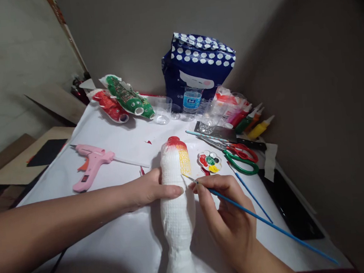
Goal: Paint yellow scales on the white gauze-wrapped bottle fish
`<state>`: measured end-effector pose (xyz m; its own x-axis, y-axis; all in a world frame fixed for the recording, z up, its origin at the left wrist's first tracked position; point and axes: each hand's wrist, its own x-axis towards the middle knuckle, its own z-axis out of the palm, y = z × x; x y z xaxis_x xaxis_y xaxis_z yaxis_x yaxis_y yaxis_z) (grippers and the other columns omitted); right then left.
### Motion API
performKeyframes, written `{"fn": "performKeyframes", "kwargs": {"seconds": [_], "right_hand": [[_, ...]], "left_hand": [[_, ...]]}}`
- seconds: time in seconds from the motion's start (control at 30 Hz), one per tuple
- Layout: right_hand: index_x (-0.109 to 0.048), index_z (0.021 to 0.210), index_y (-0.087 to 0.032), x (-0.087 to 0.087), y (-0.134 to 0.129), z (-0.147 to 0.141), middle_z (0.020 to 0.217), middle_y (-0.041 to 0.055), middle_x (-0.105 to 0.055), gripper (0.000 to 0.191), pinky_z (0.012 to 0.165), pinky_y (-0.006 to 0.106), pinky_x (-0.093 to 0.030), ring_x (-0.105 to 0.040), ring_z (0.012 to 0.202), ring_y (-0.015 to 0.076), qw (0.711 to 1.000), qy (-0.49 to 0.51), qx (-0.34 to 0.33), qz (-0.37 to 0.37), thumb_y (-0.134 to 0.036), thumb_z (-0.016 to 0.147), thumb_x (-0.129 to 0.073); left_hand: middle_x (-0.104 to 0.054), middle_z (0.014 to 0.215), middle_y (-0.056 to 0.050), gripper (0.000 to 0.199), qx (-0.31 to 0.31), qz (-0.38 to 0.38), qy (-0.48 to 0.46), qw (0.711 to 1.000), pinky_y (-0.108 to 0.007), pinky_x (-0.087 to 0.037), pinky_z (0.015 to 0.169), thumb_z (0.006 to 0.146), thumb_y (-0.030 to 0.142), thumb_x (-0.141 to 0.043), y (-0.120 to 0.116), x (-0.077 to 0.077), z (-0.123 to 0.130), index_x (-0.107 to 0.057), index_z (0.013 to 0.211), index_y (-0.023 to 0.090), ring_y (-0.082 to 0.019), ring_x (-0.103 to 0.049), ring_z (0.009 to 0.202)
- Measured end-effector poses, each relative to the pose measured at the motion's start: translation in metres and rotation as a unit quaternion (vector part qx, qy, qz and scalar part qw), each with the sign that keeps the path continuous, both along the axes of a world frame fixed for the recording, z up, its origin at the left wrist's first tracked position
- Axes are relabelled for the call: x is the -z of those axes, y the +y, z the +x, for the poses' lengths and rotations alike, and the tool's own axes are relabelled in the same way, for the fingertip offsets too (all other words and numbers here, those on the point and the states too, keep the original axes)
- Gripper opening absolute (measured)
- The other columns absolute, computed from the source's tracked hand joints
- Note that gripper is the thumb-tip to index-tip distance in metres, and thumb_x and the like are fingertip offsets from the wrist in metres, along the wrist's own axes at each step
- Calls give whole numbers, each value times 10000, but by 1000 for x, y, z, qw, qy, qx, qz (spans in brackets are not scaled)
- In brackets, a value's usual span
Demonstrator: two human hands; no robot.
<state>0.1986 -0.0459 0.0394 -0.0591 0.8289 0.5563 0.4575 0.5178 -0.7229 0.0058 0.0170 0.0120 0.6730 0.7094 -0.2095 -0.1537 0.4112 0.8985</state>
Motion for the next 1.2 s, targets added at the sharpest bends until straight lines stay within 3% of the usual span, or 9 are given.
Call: {"fn": "performKeyframes", "kwargs": {"seconds": [0.33,0.77,1.03,1.2], "right_hand": [[-615,1022,-245,1,1,0,888,-17,-706,172,724,222,-538,-711,840,129,999,17,-15,-30,-99,931,-605],[-620,1009,-246,0,0,0,888,-9,-714,171,715,240,-548,-711,846,150,999,23,-22,-39,-99,922,-606],[-630,1000,-241,-1,0,0,880,-2,-723,158,628,208,-536,-728,830,143,1000,16,5,-23,-108,918,-609],[-626,976,-235,-1,2,-2,844,-4,-719,132,649,226,-547,-725,782,141,999,15,9,-26,-117,922,-604]], "left_hand": [[-733,1202,-169,737,-1,-12,10,1000,-374,-552,916,664,460,-897,0,-2,0,-644,1260,108,-360,-672,1149],[-733,1189,-185,734,12,-6,-3,1000,-484,-521,1002,673,473,-891,2,-1,-1,-649,1262,109,-382,-665,1157],[-742,1169,-166,760,-6,-13,21,1000,-430,-548,943,652,467,-903,1,-1,-2,-637,1273,118,-371,-669,1145],[-741,1169,-170,754,-8,-19,20,1000,-406,-557,910,651,458,-901,0,-2,-1,-638,1267,113,-369,-671,1139]]}}
